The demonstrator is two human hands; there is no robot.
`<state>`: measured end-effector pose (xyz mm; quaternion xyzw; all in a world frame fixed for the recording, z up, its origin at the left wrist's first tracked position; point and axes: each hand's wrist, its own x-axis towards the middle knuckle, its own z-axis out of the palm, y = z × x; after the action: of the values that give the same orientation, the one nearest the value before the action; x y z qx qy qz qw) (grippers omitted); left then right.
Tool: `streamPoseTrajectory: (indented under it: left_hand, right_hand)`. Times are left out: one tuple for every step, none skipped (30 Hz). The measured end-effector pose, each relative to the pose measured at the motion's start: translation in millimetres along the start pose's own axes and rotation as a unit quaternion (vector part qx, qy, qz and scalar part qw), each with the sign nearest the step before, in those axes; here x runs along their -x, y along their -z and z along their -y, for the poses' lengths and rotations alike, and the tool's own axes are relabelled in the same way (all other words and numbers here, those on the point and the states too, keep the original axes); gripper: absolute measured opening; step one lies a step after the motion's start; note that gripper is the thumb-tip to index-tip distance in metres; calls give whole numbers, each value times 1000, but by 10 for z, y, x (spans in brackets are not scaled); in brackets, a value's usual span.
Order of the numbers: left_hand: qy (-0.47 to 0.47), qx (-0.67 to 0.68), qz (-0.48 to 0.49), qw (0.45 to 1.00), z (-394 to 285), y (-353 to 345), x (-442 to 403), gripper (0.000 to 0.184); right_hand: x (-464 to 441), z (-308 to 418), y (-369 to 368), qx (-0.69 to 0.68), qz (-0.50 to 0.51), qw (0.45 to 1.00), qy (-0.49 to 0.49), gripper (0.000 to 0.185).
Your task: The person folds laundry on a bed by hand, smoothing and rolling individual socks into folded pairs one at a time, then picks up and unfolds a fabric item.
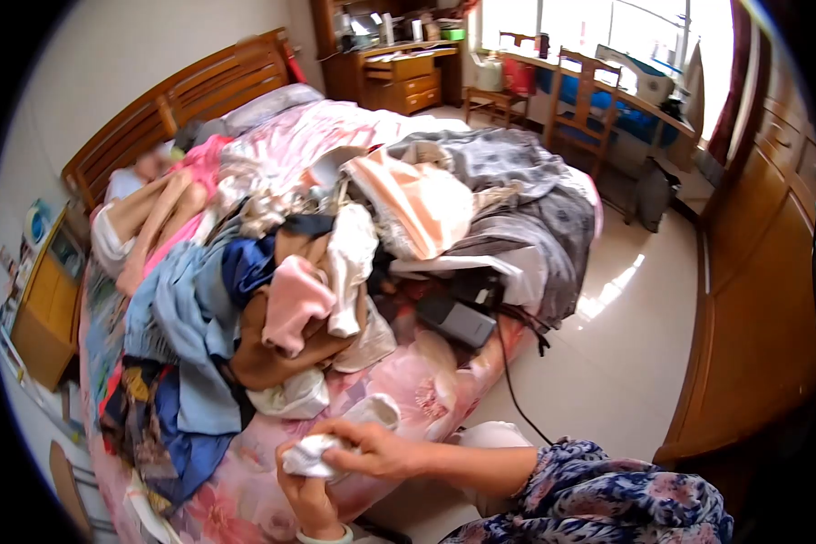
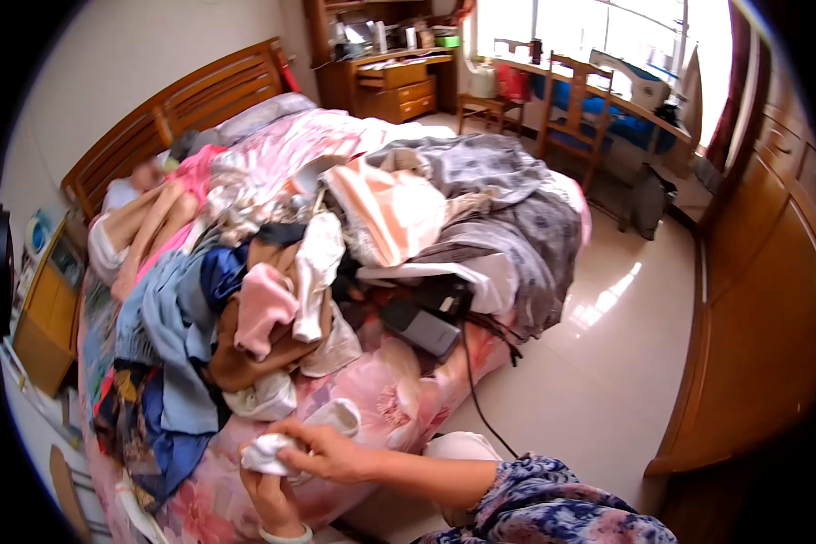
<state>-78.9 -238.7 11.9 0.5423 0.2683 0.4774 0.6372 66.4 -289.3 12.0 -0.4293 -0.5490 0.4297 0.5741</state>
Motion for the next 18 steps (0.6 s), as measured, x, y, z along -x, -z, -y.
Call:
streamPoseTrajectory:
  left_hand:
    - [14,21,21,999,-52,10,-1,35]
    - [26,39,34,998,-157,-41,-36,37]
    - [15,13,49,999,-229,-44,-23,38]
    - [6,-16,60,998,-257,-17,-17,40]
    - [10,-116,37,993,-247,13,-8,38]
    - [25,-214,13,976,-218,27,15,38]
    - [0,-222,-22,975,-155,16,29,29]
    - [-29,-228,-49,972,-99,20,27,20]
    - [-5,-159,-46,986,-83,85,27,20]
    - [15,-82,-33,996,-65,126,26,20]
    - [69,102,-34,992,-40,104,28,19]
    - [64,99,-43,992,-37,75,31,19]
    - [109,216,-40,969,-68,2,59,19]
    - [149,333,-32,931,-61,-29,62,19]
    - [152,353,-32,923,11,-38,61,23]
    - [153,373,-32,915,70,-9,68,28]
    - [158,339,-19,927,49,36,69,27]
    - [164,306,-6,938,14,79,62,26]
  right_hand:
    - [-11,-45,14,-45,-17,998,-29,37]
    - [-40,-12,60,-53,-21,998,-41,38]
    - [-17,-92,90,55,-33,997,-37,39]
    - [-8,-63,77,109,-23,993,-39,38]
    - [-8,30,22,116,-29,992,-43,35]
    - [1,28,-7,181,-27,982,-46,33]
    - [-53,99,-67,186,-46,981,42,31]
    - [-22,128,-101,138,-41,989,-25,33]
    - [-22,94,-90,51,-34,997,-49,37]
    - [-3,74,-77,-51,-32,996,-65,40]
    - [-22,156,-58,-132,-15,988,-82,41]
    - [-44,216,-38,-212,-2,972,-99,42]
    - [-30,191,-4,-243,3,965,-96,42]
    - [-32,110,16,-271,6,958,-90,43]
    - [-40,-7,34,-297,9,952,-79,44]
    - [-54,-38,34,-325,3,942,-82,43]
    - [-72,-25,19,-328,-11,941,-87,44]
    - [-90,-4,7,-331,-25,939,-91,44]
